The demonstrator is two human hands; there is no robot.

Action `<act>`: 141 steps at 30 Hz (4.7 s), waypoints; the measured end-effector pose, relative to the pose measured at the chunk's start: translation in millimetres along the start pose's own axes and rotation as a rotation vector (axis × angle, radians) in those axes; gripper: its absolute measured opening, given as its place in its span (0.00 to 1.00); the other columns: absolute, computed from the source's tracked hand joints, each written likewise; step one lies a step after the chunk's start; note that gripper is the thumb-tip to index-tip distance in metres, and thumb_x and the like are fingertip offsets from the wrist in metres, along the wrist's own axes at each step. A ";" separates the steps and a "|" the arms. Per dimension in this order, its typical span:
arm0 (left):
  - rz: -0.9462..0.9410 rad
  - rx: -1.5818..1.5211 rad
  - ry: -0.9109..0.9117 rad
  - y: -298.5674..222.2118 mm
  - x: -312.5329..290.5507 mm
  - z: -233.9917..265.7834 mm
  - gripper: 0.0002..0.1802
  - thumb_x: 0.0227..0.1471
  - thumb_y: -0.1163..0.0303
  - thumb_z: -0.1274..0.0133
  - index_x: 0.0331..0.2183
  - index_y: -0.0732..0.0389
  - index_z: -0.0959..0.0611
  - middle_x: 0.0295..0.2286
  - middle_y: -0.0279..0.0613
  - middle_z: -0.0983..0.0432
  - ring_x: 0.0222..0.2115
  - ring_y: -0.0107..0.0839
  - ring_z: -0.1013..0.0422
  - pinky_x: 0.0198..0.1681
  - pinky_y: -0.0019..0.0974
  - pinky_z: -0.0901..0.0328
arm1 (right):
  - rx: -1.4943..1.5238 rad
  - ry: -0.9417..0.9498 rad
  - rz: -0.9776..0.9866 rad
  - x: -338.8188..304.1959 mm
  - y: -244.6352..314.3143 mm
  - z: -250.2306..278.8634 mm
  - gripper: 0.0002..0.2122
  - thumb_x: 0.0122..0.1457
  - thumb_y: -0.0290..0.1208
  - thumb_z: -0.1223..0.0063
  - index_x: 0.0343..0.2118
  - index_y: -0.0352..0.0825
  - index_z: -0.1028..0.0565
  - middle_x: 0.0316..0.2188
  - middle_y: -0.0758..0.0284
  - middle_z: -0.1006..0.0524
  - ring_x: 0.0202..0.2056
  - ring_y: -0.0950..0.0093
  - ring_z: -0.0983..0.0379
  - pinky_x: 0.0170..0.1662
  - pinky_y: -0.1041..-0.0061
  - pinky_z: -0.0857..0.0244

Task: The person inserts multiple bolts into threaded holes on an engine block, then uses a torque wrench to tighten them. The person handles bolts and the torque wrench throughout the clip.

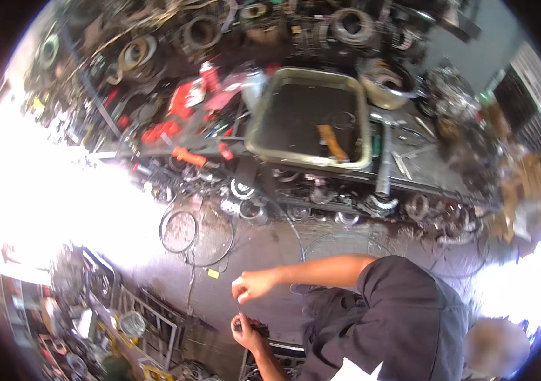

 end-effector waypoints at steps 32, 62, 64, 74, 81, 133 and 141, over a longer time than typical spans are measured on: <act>0.207 0.283 0.664 63.3 -168.1 -493.3 0.08 0.59 0.70 0.38 0.34 0.64 0.19 0.21 0.32 0.31 0.20 0.23 0.34 0.24 0.30 0.38 | -0.511 -1.064 -1.207 -519.3 3.3 361.6 0.11 0.57 0.27 0.47 0.39 0.30 0.17 0.44 0.51 0.17 0.48 0.52 0.20 0.51 0.60 0.24; 0.308 -0.293 0.751 -14.5 -169.8 -375.3 0.11 0.59 0.71 0.38 0.41 0.68 0.17 0.20 0.33 0.26 0.19 0.21 0.31 0.24 0.29 0.34 | -0.578 -0.695 0.109 -447.1 264.9 215.6 0.11 0.67 0.30 0.56 0.33 0.27 0.27 0.21 0.64 0.30 0.18 0.77 0.38 0.21 0.78 0.44; 0.316 -0.393 0.676 -16.2 -160.4 -330.7 0.14 0.61 0.70 0.39 0.44 0.69 0.18 0.21 0.32 0.26 0.19 0.21 0.32 0.24 0.31 0.34 | -0.517 -0.391 0.173 -389.2 253.9 187.7 0.07 0.64 0.25 0.54 0.32 0.27 0.26 0.23 0.61 0.27 0.23 0.73 0.32 0.28 0.74 0.39; 0.091 -0.759 -0.250 45.4 -120.7 -9.7 0.08 0.61 0.71 0.42 0.39 0.66 0.18 0.19 0.30 0.35 0.18 0.21 0.37 0.24 0.31 0.36 | -0.160 0.203 -0.299 -125.2 73.7 -35.5 0.05 0.69 0.23 0.49 0.43 0.28 0.26 0.34 0.63 0.18 0.37 0.74 0.19 0.44 0.74 0.26; 0.182 -0.901 -0.612 185.2 -32.0 145.9 0.06 0.61 0.72 0.42 0.38 0.65 0.18 0.19 0.29 0.33 0.19 0.23 0.36 0.25 0.32 0.35 | 0.049 0.328 -0.531 -30.2 -111.5 -187.8 0.13 0.63 0.22 0.40 0.49 0.29 0.25 0.35 0.66 0.18 0.38 0.76 0.18 0.43 0.75 0.26; 0.197 -0.837 -0.907 256.1 12.7 245.1 0.07 0.61 0.71 0.41 0.38 0.65 0.18 0.19 0.31 0.33 0.20 0.25 0.34 0.30 0.35 0.35 | 0.610 0.479 -1.211 28.5 -241.9 -292.7 0.26 0.72 0.48 0.50 0.26 0.27 0.19 0.16 0.64 0.23 0.14 0.80 0.31 0.18 0.79 0.39; 0.233 -0.829 -0.945 255.8 15.0 245.7 0.08 0.62 0.71 0.42 0.37 0.66 0.18 0.19 0.32 0.33 0.20 0.25 0.34 0.30 0.35 0.35 | -0.025 0.317 -0.452 49.2 -233.9 -284.1 0.13 0.52 0.18 0.32 0.42 0.29 0.19 0.38 0.63 0.19 0.28 0.77 0.24 0.31 0.78 0.27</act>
Point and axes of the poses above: each hand's wrist, its own x-axis towards the middle knuckle, its own z-axis out of the back of the hand, y = z × x, the point moved 2 cm from there along x, towards the middle knuckle
